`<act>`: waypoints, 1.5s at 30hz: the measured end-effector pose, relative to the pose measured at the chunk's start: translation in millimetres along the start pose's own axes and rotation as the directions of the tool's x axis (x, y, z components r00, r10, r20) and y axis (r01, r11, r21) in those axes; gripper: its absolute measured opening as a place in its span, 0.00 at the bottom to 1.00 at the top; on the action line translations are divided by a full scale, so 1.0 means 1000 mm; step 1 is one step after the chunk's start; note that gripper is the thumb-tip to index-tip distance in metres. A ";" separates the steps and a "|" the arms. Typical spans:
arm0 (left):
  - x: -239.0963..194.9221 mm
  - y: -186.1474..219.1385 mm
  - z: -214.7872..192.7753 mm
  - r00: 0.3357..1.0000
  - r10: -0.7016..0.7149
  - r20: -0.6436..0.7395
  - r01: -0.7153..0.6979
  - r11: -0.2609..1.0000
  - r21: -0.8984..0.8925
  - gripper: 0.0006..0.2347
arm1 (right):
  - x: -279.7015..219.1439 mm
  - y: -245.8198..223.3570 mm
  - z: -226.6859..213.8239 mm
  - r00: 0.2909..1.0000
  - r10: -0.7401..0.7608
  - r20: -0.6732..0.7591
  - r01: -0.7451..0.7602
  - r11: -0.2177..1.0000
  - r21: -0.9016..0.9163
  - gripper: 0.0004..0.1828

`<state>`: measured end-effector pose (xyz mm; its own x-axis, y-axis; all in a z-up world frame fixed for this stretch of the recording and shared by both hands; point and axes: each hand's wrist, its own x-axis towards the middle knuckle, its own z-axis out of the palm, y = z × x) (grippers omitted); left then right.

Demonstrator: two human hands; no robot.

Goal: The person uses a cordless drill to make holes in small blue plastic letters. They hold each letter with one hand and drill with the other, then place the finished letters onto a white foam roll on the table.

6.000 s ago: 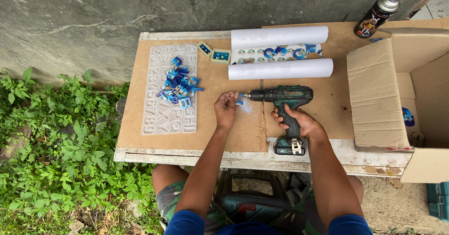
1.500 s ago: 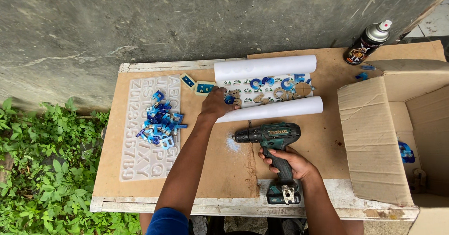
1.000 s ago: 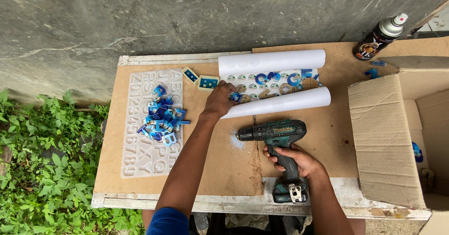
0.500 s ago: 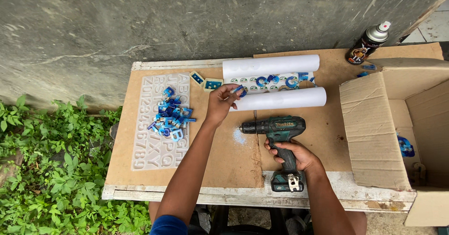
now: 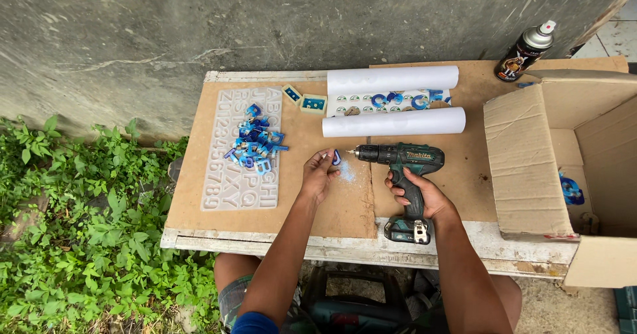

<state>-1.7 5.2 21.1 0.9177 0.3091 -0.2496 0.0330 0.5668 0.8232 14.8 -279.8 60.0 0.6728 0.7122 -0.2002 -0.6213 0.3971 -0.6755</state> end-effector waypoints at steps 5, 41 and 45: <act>0.000 -0.007 -0.003 0.997 0.045 0.070 -0.046 0.999 0.010 0.10 | 0.002 0.003 -0.006 0.999 0.032 -0.026 -0.032 0.999 -0.002 0.19; 0.010 -0.015 -0.003 0.996 0.089 0.018 -0.091 0.991 0.099 0.08 | -0.003 -0.006 0.020 0.996 0.039 -0.079 -0.039 0.999 -0.001 0.16; 0.006 -0.011 -0.001 0.994 0.103 0.042 -0.107 0.989 0.106 0.07 | -0.004 -0.008 0.026 0.996 0.034 -0.087 -0.034 0.999 0.001 0.14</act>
<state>2.6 1.7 10.0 0.9320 0.3336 -0.1419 -0.0236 0.4464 0.8945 6.8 -270.5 84.0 0.6839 0.6723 -0.2835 -0.6438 0.3732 -0.6680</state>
